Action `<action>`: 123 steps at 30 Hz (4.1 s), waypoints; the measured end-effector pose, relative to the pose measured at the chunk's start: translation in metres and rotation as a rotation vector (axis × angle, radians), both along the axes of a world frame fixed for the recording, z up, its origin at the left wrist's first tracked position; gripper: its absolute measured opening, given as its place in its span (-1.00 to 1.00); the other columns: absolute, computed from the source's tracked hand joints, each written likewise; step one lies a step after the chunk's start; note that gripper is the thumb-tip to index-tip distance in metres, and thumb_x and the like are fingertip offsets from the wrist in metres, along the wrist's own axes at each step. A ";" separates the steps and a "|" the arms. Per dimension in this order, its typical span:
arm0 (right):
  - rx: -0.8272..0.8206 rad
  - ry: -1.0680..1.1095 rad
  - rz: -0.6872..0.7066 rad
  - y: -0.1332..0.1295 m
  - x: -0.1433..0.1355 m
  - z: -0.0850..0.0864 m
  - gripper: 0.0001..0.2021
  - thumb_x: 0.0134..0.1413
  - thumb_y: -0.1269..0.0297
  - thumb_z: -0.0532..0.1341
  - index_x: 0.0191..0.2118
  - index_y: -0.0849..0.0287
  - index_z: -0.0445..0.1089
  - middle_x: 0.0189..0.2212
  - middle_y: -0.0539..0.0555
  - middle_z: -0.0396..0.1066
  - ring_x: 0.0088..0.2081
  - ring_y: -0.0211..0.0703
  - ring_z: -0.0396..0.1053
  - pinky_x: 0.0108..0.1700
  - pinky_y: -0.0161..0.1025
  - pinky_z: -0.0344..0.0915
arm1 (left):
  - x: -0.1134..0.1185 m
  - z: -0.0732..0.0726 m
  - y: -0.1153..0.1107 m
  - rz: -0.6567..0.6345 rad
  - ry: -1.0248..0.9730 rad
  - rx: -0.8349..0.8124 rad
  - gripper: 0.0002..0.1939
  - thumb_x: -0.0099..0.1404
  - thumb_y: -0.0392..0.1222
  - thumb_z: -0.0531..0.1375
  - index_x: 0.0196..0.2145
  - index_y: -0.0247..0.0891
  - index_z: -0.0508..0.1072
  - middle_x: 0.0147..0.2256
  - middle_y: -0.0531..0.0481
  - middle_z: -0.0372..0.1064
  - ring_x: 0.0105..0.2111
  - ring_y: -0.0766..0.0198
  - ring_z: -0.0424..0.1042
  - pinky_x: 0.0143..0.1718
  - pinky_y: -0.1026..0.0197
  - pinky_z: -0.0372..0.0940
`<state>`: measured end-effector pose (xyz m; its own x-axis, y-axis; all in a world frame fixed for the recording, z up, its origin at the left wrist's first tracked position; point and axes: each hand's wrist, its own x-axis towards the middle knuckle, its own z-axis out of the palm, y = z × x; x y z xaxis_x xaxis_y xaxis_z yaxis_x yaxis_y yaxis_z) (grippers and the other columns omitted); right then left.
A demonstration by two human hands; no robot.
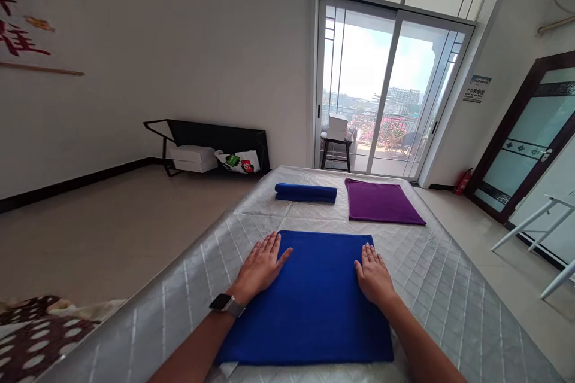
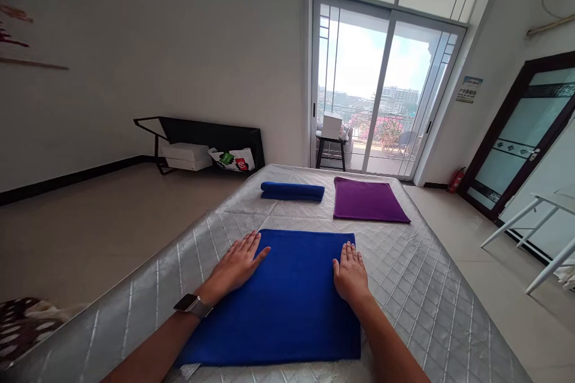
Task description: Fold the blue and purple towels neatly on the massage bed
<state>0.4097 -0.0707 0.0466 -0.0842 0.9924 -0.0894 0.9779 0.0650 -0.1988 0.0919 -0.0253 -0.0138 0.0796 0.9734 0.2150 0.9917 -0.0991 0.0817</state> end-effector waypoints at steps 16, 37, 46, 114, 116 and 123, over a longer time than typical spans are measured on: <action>0.041 0.080 0.002 -0.002 -0.002 -0.005 -0.37 0.35 0.18 -0.20 0.40 0.48 -0.14 0.41 0.26 -0.23 0.43 -0.05 -0.28 0.39 -0.08 -0.24 | 0.148 0.015 -0.030 -0.483 -0.054 -0.073 -0.28 0.46 0.24 -0.24 0.35 -0.28 0.10 0.35 -0.17 0.00 0.36 0.10 -0.03 0.34 -0.03 0.00; 0.047 0.047 0.063 -0.012 -0.015 -0.001 -0.37 0.36 0.14 -0.20 0.41 0.43 -0.13 0.42 0.18 -0.25 0.43 -0.08 -0.31 0.41 -0.11 -0.29 | 0.029 -0.005 -0.022 -0.136 -0.019 -0.082 -0.18 0.42 0.25 -0.26 0.35 -0.47 0.05 0.37 -0.30 -0.10 0.37 -0.02 -0.07 0.34 -0.10 -0.07; 0.001 0.059 0.023 -0.012 -0.017 -0.003 -0.34 0.36 0.08 -0.22 0.41 0.41 -0.17 0.42 0.15 -0.25 0.43 -0.08 -0.30 0.40 -0.12 -0.29 | 0.000 -0.015 -0.017 -0.031 -0.015 -0.092 -0.23 0.43 0.18 -0.27 0.37 -0.42 0.02 0.37 -0.29 -0.08 0.38 -0.02 -0.09 0.33 -0.13 -0.07; 0.052 0.033 0.015 -0.021 -0.017 0.006 -0.36 0.35 0.16 -0.20 0.39 0.50 -0.12 0.41 0.24 -0.20 0.43 -0.04 -0.26 0.40 -0.12 -0.28 | 0.000 -0.028 -0.089 -0.160 -0.056 -0.020 -0.26 0.44 0.19 -0.18 0.36 -0.39 0.04 0.37 -0.22 -0.08 0.37 0.04 -0.08 0.35 -0.06 -0.05; 0.054 0.014 -0.008 -0.034 -0.017 0.006 -0.36 0.34 0.17 -0.19 0.39 0.50 -0.12 0.41 0.24 -0.21 0.43 -0.03 -0.27 0.40 -0.12 -0.29 | 0.000 -0.031 -0.089 -0.145 -0.058 -0.009 -0.26 0.44 0.18 -0.19 0.36 -0.41 0.05 0.37 -0.23 -0.08 0.38 0.04 -0.09 0.35 -0.07 -0.05; 0.028 0.028 -0.073 -0.071 -0.020 -0.005 -0.35 0.34 0.13 -0.16 0.40 0.44 -0.11 0.42 0.21 -0.22 0.42 -0.05 -0.24 0.40 -0.13 -0.27 | -0.003 -0.036 -0.086 -0.182 -0.069 0.009 -0.27 0.44 0.18 -0.18 0.34 -0.41 0.09 0.36 -0.24 -0.03 0.36 0.04 -0.03 0.35 -0.05 -0.02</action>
